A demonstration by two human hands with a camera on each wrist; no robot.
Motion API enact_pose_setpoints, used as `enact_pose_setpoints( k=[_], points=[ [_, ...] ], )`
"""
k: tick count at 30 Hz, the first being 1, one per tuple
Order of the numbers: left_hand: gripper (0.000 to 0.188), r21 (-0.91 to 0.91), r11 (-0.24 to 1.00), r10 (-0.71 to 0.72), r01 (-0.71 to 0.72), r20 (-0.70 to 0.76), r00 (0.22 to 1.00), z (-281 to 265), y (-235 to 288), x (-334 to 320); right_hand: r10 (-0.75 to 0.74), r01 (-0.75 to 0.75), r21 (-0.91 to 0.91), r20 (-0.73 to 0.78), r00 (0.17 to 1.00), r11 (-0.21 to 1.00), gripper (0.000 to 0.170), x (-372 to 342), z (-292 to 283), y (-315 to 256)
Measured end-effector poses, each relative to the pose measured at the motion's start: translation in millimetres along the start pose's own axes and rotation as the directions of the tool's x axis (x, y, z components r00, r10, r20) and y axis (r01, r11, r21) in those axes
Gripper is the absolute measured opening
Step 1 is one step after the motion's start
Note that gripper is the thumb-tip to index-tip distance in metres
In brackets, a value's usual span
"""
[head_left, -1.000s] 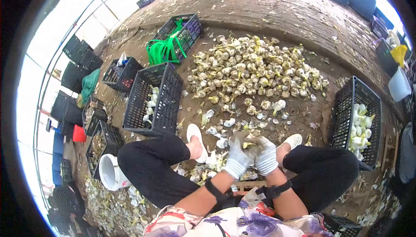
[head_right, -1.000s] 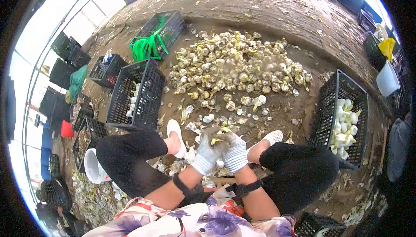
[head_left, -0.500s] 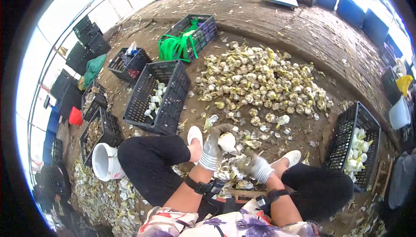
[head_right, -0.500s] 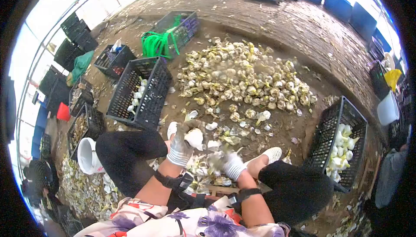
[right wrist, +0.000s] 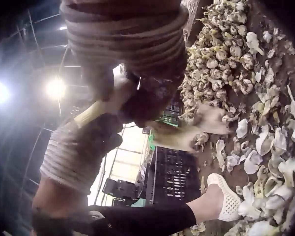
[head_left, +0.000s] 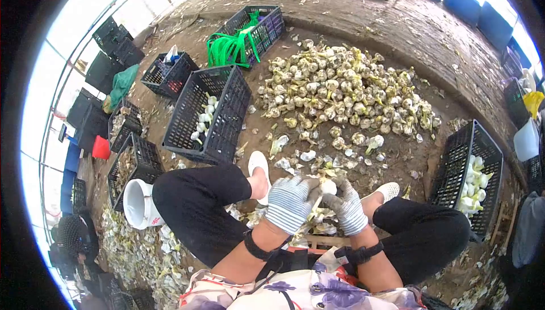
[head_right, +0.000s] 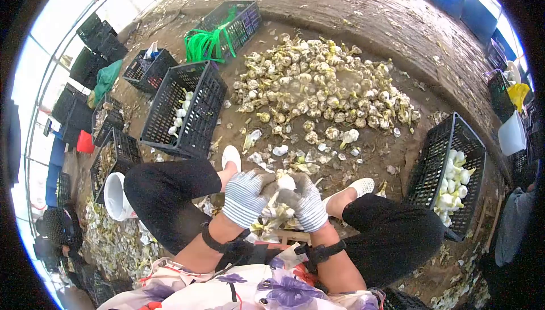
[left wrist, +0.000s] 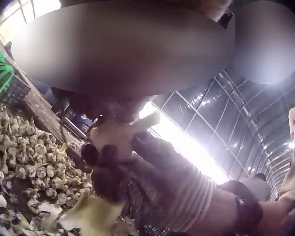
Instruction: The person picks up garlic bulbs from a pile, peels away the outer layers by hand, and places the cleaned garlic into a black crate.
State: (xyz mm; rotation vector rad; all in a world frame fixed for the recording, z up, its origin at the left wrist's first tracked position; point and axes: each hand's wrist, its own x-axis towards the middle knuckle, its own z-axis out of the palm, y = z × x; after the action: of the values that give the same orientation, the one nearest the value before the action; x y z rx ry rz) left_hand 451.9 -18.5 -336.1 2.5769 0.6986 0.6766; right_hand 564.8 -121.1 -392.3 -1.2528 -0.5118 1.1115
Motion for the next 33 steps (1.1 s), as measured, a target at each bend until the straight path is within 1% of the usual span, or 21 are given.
enact_pose_setpoints(
  k=[4,5,7,8,11,12,14,16,17,19,21,23,24,25,27,28,29,30,31,32,33],
  points=[
    [0.006,0.056,0.998,0.037,-0.037,0.005,0.999,9.1,-5.1,3.6,0.070,-0.077,0.166,0.052,0.996,0.983,0.042,-0.2,-6.2,0.0],
    [0.005,-0.206,0.968,-0.133,0.143,0.061,0.989,12.8,-10.5,2.4,0.061,-0.075,0.177,0.080,0.995,0.981,0.043,0.1,-10.5,1.7],
    [0.003,-0.623,0.627,-0.377,0.468,0.283,0.882,19.8,-21.1,-0.1,0.048,-0.080,0.223,0.147,0.988,0.971,0.047,2.3,-14.1,5.6],
    [0.003,-0.710,0.459,-0.402,0.534,0.370,0.838,13.2,-22.9,3.5,0.044,-0.091,0.259,0.182,0.982,0.962,0.050,2.6,-15.5,8.8],
    [0.002,-0.721,0.431,-0.427,0.543,0.368,0.826,22.2,-36.9,-4.7,0.032,-0.139,0.412,0.256,0.966,0.900,0.062,3.4,-12.7,12.2],
    [0.002,-0.609,0.565,-0.449,0.556,0.338,0.827,15.0,-30.7,-4.1,0.035,-0.183,0.489,0.296,0.954,0.853,0.062,4.3,-7.8,0.3],
    [0.002,-0.548,0.642,-0.427,0.536,0.325,0.844,14.1,-27.7,-5.2,0.077,-0.278,0.610,0.334,0.939,0.742,0.050,6.5,-5.7,-5.3],
    [0.004,-0.515,0.719,-0.367,0.467,0.289,0.884,20.2,-33.6,-11.5,0.225,-0.247,0.077,0.220,0.949,0.966,0.041,4.3,-5.9,-8.6],
    [0.004,-0.643,0.577,-0.402,0.503,0.312,0.861,18.5,-34.2,-11.7,0.266,-0.234,-0.213,0.136,0.954,0.949,0.037,3.7,-5.4,-10.3],
    [0.005,-0.823,0.236,-0.443,0.517,0.382,0.811,15.8,-35.2,-8.0,0.242,-0.239,-0.038,0.174,0.955,0.970,0.035,5.2,-9.0,-0.4],
    [0.017,-0.862,-0.346,-0.378,0.370,0.489,0.786,8.8,-33.1,-1.1,0.209,-0.237,0.141,0.189,0.960,0.961,0.034,2.4,-15.7,7.9],
    [0.022,-0.729,-0.649,-0.183,0.217,0.427,0.886,-4.8,-29.4,10.8,0.130,-0.185,0.284,0.201,0.971,0.941,0.039,-0.3,-16.1,10.6],
    [0.026,-0.747,-0.633,-0.226,0.201,0.427,0.876,-9.8,-37.2,12.3,0.134,-0.199,0.327,0.209,0.969,0.924,0.040,-1.0,-16.8,12.6],
    [0.027,-0.655,-0.734,-0.103,0.179,0.367,0.924,-15.7,-38.8,15.2,0.141,-0.216,0.369,0.219,0.965,0.904,0.042,-1.3,-17.3,14.8],
    [0.028,-0.867,-0.257,-0.296,0.426,0.491,0.820,-21.6,-58.3,9.3,0.115,-0.223,0.436,0.261,0.958,0.872,0.046,4.9,-24.6,20.7],
    [0.035,-0.645,0.319,-0.334,0.694,0.609,0.719,-18.9,-60.9,10.5,0.110,-0.226,0.455,0.268,0.957,0.861,0.047,7.1,-26.7,23.2],
    [0.042,-0.118,0.737,-0.449,0.665,0.650,0.613,-15.7,-60.2,13.3,0.104,-0.228,0.475,0.272,0.957,0.850,0.049,9.1,-26.3,20.4],
    [0.049,0.472,0.809,-0.586,0.351,0.594,0.551,-11.7,-56.9,16.2,0.184,-0.238,0.418,0.167,0.969,0.876,0.051,8.8,-23.6,12.7],
    [0.065,0.236,0.868,-0.489,0.436,0.559,0.670,-12.1,-47.2,7.9,0.184,-0.246,0.438,0.179,0.967,0.865,0.051,6.7,-25.6,14.1],
    [0.067,-0.203,0.781,-0.386,0.590,0.586,0.712,-5.3,-41.4,0.4,0.179,-0.248,0.456,0.191,0.965,0.854,0.051,6.6,-27.0,14.9],
    [0.069,-0.591,0.512,-0.293,0.623,0.562,0.774,1.5,-36.0,-1.7,0.169,-0.248,0.473,0.204,0.964,0.845,0.050,7.9,-27.8,14.6]
  ],
)
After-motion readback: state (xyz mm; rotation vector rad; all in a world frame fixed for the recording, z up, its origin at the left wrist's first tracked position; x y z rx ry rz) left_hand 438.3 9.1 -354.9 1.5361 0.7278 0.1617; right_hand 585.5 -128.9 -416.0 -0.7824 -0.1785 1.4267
